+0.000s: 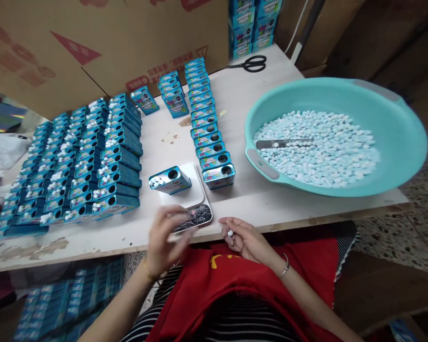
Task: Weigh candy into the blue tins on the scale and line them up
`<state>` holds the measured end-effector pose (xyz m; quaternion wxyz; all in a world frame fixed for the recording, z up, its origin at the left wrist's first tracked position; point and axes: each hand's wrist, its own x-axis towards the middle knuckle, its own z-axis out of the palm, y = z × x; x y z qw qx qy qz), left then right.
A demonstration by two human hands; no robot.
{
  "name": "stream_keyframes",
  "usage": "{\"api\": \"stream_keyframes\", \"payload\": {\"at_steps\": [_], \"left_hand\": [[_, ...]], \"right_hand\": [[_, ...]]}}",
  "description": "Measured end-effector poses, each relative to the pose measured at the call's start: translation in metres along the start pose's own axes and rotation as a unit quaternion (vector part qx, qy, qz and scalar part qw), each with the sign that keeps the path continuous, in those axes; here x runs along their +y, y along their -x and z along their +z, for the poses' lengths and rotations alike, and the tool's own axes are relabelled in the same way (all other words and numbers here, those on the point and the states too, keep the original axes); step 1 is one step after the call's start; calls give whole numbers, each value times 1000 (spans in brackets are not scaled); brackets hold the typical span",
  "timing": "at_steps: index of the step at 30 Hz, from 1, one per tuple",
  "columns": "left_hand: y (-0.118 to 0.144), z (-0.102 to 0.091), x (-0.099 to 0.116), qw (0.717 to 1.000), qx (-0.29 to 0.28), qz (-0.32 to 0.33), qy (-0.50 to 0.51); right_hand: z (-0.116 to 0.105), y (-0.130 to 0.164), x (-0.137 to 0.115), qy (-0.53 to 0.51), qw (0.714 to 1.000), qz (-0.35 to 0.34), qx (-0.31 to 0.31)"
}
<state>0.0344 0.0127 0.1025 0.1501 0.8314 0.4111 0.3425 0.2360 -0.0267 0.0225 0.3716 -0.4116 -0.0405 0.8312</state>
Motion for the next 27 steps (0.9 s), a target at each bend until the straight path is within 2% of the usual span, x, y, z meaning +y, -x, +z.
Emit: {"api": "stream_keyframes", "payload": {"at_steps": [2, 3, 6, 9, 11, 15, 17, 23, 27], "left_hand": [[-7, -12, -27, 990, 98, -68, -69], [-10, -16, -42, 986, 109, -89, -86], [-16, -20, -82, 991, 51, -123, -33], [-18, -19, -105, 990, 9, -133, 40], [-17, -21, -108, 990, -3, -133, 55], [-17, -34, -101, 992, -9, -117, 47], [-15, -44, -98, 993, 16, -114, 36], [-2, -64, -99, 979, 149, -141, 17], [4, -66, -103, 971, 184, -155, 12]], "right_hand": [[0, -1, 0, 18, 1000, -11, -2], [1, -1, 0, 22, 1000, -14, -1], [1, 0, -1, 30, 999, -19, 5], [-1, 1, -1, 37, 999, -24, -6], [-4, 0, 0, 44, 999, -25, -17], [-7, -1, 1, 59, 997, -32, -25], [-8, -2, 1, 62, 997, -35, -25], [-10, -3, 2, 60, 997, -29, -32], [-8, -1, 1, 69, 997, -30, -25]]}}
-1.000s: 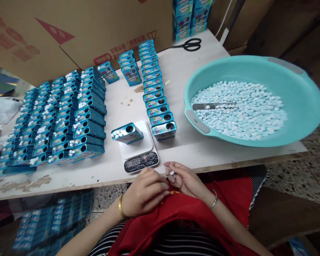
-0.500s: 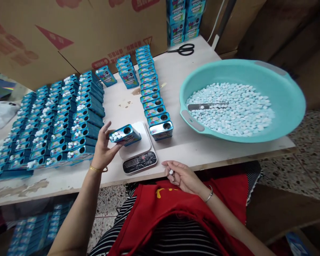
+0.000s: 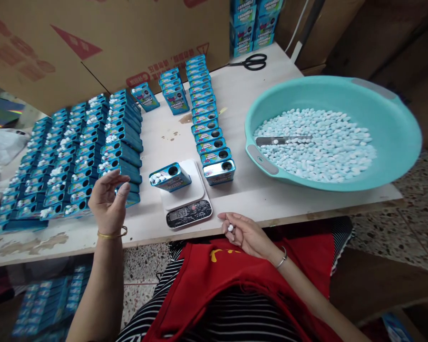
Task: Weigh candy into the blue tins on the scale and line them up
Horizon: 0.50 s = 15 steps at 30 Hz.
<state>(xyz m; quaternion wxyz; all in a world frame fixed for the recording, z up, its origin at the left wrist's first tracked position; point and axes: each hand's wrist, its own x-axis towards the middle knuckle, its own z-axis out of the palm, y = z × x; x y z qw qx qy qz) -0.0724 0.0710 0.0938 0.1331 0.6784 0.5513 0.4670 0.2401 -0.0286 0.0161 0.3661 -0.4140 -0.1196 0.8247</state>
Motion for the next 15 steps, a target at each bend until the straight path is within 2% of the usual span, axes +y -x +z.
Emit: {"api": "stream_keyframes", "payload": {"at_steps": [10, 15], "left_hand": [[4, 3, 0, 998, -41, -9, -55], [7, 7, 9, 992, -65, 54, -95]], "right_hand": [[1, 0, 0, 14, 1000, -12, -10], [1, 0, 1, 13, 1000, -6, -11]]}}
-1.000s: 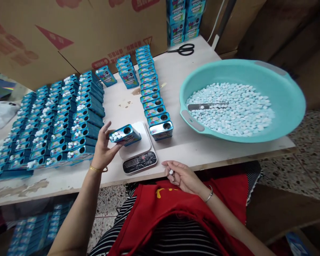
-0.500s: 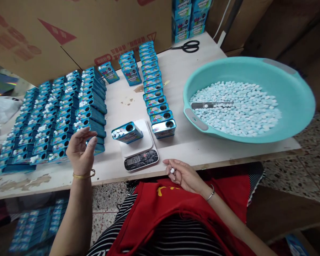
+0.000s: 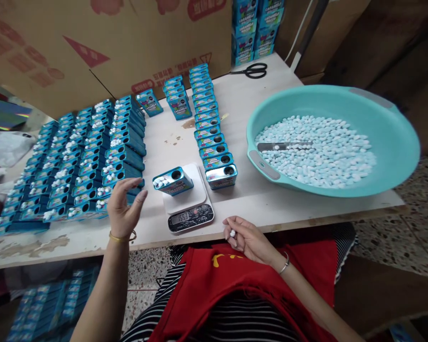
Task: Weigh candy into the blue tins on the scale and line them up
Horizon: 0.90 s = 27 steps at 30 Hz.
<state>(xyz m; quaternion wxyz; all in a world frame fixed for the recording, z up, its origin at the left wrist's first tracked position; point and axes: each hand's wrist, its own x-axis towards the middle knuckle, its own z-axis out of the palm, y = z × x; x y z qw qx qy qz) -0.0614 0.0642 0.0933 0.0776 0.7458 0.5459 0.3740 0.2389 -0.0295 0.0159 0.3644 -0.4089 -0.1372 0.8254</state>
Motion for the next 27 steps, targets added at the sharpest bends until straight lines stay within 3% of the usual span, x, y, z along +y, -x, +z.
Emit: {"api": "stream_keyframes", "payload": {"at_steps": [4, 10, 17, 23, 25, 27], "left_hand": [[9, 6, 11, 997, 8, 61, -52], [10, 13, 19, 996, 31, 60, -65], [-19, 21, 38, 991, -43, 88, -88], [-23, 22, 43, 999, -9, 40, -2], [-18, 23, 54, 999, 15, 37, 21], [-9, 27, 73, 997, -6, 63, 36]], "right_hand": [[1, 0, 0, -3, 1000, 0, -2], [4, 0, 0, -3, 1000, -5, 2], [3, -3, 0, -5, 1000, 3, 1], [0, -3, 2, -10, 1000, -1, 2], [4, -4, 0, -20, 1000, 3, -3], [11, -4, -3, -51, 998, 20, -25]]}}
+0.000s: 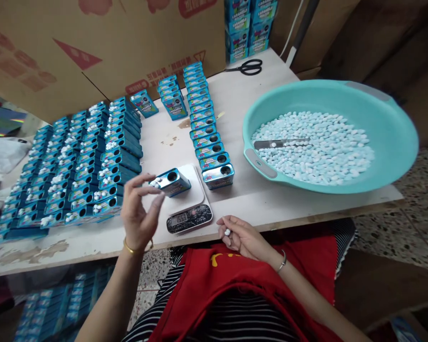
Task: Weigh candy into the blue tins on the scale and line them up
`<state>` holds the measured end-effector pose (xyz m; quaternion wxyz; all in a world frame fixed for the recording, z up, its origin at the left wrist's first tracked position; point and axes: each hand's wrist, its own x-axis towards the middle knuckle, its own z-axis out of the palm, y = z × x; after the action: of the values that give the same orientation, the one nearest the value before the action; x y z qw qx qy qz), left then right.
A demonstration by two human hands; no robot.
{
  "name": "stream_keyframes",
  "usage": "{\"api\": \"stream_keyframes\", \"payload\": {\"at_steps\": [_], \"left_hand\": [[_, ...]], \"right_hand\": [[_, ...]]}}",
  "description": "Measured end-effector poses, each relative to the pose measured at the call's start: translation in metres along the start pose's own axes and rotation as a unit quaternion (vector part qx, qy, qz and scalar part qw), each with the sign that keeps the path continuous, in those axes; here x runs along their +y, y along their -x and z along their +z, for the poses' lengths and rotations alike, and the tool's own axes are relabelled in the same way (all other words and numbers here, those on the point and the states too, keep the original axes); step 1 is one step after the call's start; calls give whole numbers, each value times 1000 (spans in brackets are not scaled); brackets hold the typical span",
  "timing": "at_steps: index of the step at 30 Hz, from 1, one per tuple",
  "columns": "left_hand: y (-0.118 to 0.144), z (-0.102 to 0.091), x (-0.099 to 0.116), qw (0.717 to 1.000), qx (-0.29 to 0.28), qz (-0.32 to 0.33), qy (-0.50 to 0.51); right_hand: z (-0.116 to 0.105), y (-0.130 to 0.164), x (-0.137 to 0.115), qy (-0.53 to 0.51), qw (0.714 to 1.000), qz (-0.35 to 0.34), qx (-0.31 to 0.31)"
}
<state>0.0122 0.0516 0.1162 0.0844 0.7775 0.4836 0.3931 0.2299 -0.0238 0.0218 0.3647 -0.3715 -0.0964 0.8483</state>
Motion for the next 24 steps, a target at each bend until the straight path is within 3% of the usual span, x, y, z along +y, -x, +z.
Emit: {"api": "stream_keyframes", "payload": {"at_steps": [3, 5, 7, 10, 12, 16, 24], "left_hand": [[11, 13, 26, 984, -138, 109, 7], [16, 17, 30, 972, -186, 147, 1], [18, 14, 18, 986, -136, 94, -9], [17, -3, -13, 998, -5, -21, -57], [16, -13, -31, 994, 20, -26, -101], [20, -17, -45, 984, -48, 17, -170], [2, 6, -29, 966, -124, 52, -221]], "right_hand": [[12, -1, -3, -81, 995, 39, -46], [16, 0, -4, -102, 992, 52, -51], [14, 2, -5, -76, 996, 42, -29], [3, 5, -5, -34, 999, 14, 22], [-4, 4, -5, -27, 999, -1, 43], [-10, 2, -3, -12, 999, -15, 44], [-10, 0, -2, -6, 999, -12, 39]]}}
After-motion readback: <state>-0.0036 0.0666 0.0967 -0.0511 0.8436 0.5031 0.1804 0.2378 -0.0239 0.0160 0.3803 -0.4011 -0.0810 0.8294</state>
